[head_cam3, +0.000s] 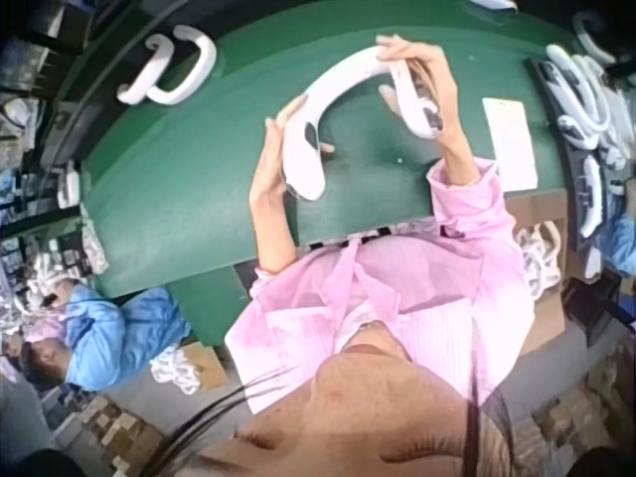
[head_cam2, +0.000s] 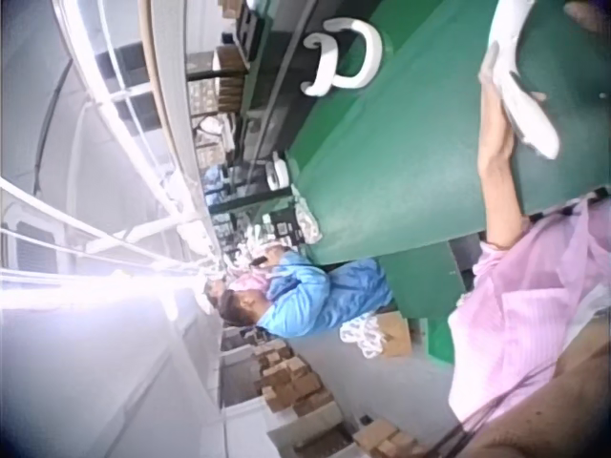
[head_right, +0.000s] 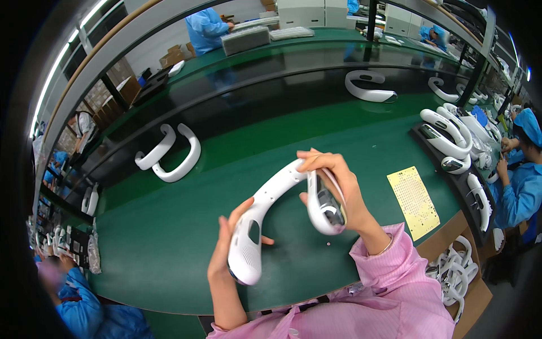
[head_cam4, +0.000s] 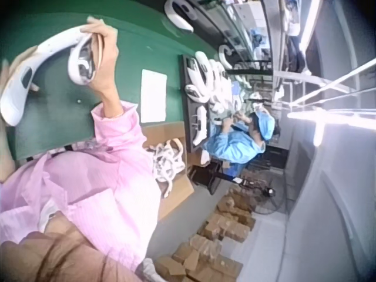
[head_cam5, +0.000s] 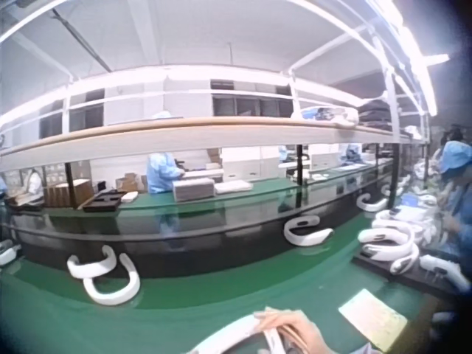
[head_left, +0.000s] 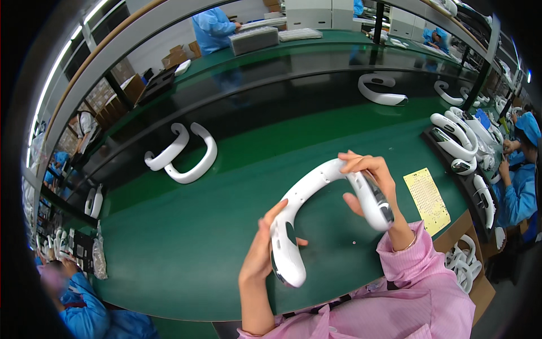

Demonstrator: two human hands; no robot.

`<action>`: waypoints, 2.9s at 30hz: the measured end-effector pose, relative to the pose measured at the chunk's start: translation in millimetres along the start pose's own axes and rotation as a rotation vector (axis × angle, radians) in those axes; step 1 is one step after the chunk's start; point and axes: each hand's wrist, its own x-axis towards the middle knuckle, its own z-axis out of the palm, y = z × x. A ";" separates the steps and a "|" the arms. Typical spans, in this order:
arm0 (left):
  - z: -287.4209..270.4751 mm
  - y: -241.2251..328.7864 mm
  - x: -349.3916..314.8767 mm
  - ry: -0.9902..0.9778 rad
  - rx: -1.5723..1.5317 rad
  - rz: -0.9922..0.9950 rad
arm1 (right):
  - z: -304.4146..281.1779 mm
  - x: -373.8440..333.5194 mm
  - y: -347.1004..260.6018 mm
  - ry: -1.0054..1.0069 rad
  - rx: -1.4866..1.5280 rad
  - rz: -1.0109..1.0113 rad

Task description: Inspecting and assembling neck massager plastic housings on a factory assembly line.

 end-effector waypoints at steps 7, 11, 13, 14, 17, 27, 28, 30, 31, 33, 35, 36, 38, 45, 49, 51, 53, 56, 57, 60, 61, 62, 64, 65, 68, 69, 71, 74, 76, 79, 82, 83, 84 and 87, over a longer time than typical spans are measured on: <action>2.4 6.4 -5.7 0.110 0.278 0.183 | -9.1 -13.7 6.8 0.166 0.104 0.166; -5.0 5.4 -0.5 0.145 0.758 0.561 | -9.8 -15.0 1.6 0.176 0.157 0.196; -6.2 2.1 0.6 0.230 0.662 0.563 | -10.9 -14.9 0.0 0.160 0.140 0.291; -0.6 4.1 -2.5 0.300 0.579 0.513 | -10.6 -15.0 -2.5 0.152 0.130 0.339; 6.7 -5.3 5.5 0.391 0.321 0.457 | -4.3 -17.2 1.2 0.015 0.388 0.548; 6.9 1.3 9.5 0.483 -0.301 -0.036 | 3.2 -14.1 7.6 0.046 0.684 1.069; 5.1 0.7 9.8 0.462 -0.326 -0.062 | 2.4 -13.8 8.0 0.056 0.690 1.084; 1.6 -0.6 8.8 0.457 -0.379 -0.100 | 3.4 -13.2 8.9 0.064 0.712 1.114; -0.4 -1.9 8.6 0.456 -0.406 -0.118 | 3.9 -14.6 8.2 0.050 0.641 1.091; -3.5 -4.2 10.5 0.423 -0.423 -0.142 | 5.5 -14.8 8.5 0.007 0.510 1.031; -2.2 -6.6 12.8 0.464 -0.399 -0.127 | 7.3 -15.7 14.2 0.085 0.565 1.055; -11.1 -9.6 12.2 0.375 -0.404 -0.088 | 9.0 -17.8 21.6 0.117 0.581 1.062; -1.1 -6.7 15.7 0.537 -0.349 -0.068 | 13.8 -14.1 30.8 0.223 0.634 1.099; -2.7 -7.9 16.5 0.476 -0.161 0.029 | -12.3 41.4 150.5 0.768 0.919 0.890; -6.1 -9.7 12.3 0.483 -0.202 0.027 | -1.1 64.0 195.2 0.540 0.611 1.156; -6.7 -12.2 11.7 0.471 -0.195 0.018 | 26.0 60.9 221.3 0.116 0.351 0.977; -5.1 -11.9 12.8 0.481 -0.207 0.012 | 78.3 73.7 212.7 0.014 0.022 0.761; -9.2 -15.6 12.1 0.482 -0.197 0.010 | 143.4 92.4 194.7 -0.196 -0.555 0.094; -9.9 -14.8 12.2 0.493 -0.175 0.018 | 158.7 93.8 202.4 -0.197 -0.676 -0.105; -19.0 -12.5 7.9 0.548 -0.130 0.068 | 177.2 101.9 199.9 -0.467 -0.724 0.070; -21.2 -10.6 6.2 0.596 -0.058 0.108 | 176.6 105.5 195.1 -0.591 -0.716 0.179; -16.2 -10.1 9.4 0.622 0.012 0.148 | 167.4 98.4 212.6 -0.439 -0.694 -0.055; -22.5 -8.2 1.7 0.713 0.177 0.234 | 168.0 98.8 177.9 -0.384 -0.545 -0.134; -20.2 -4.7 2.1 0.782 0.351 0.347 | 156.0 102.4 149.6 -0.356 -0.488 -0.168; -4.3 4.6 4.1 0.913 0.951 0.609 | 93.9 102.8 68.9 -0.512 -0.422 -0.161; 0.5 10.2 4.5 0.919 1.053 0.690 | 72.6 99.4 45.8 -0.609 -0.359 -0.123; -3.8 21.6 -5.6 0.718 1.372 0.719 | 41.5 97.0 8.6 -0.819 -0.213 -0.164; 2.5 31.1 -24.1 0.302 1.199 0.729 | 9.2 84.3 -24.0 -0.828 -0.120 -0.067; 9.3 26.2 -26.6 0.198 0.967 0.632 | -3.9 66.0 -26.2 -0.691 -0.087 -0.032; 20.3 21.3 -29.1 0.264 0.618 0.646 | -3.6 34.1 -17.0 -0.266 0.096 0.080; 21.8 20.4 -24.7 0.290 0.123 0.557 | 5.6 -4.4 10.8 -0.156 0.332 0.367; 21.3 20.0 -24.9 0.198 0.010 0.549 | 10.5 -14.3 16.6 -0.157 0.347 0.464; 22.8 22.2 -23.6 0.138 -0.062 0.480 | 12.6 -22.4 20.9 -0.085 0.473 0.545; 19.6 20.3 -24.4 -0.009 -0.265 0.396 | 20.1 -27.4 21.3 -0.046 0.631 0.800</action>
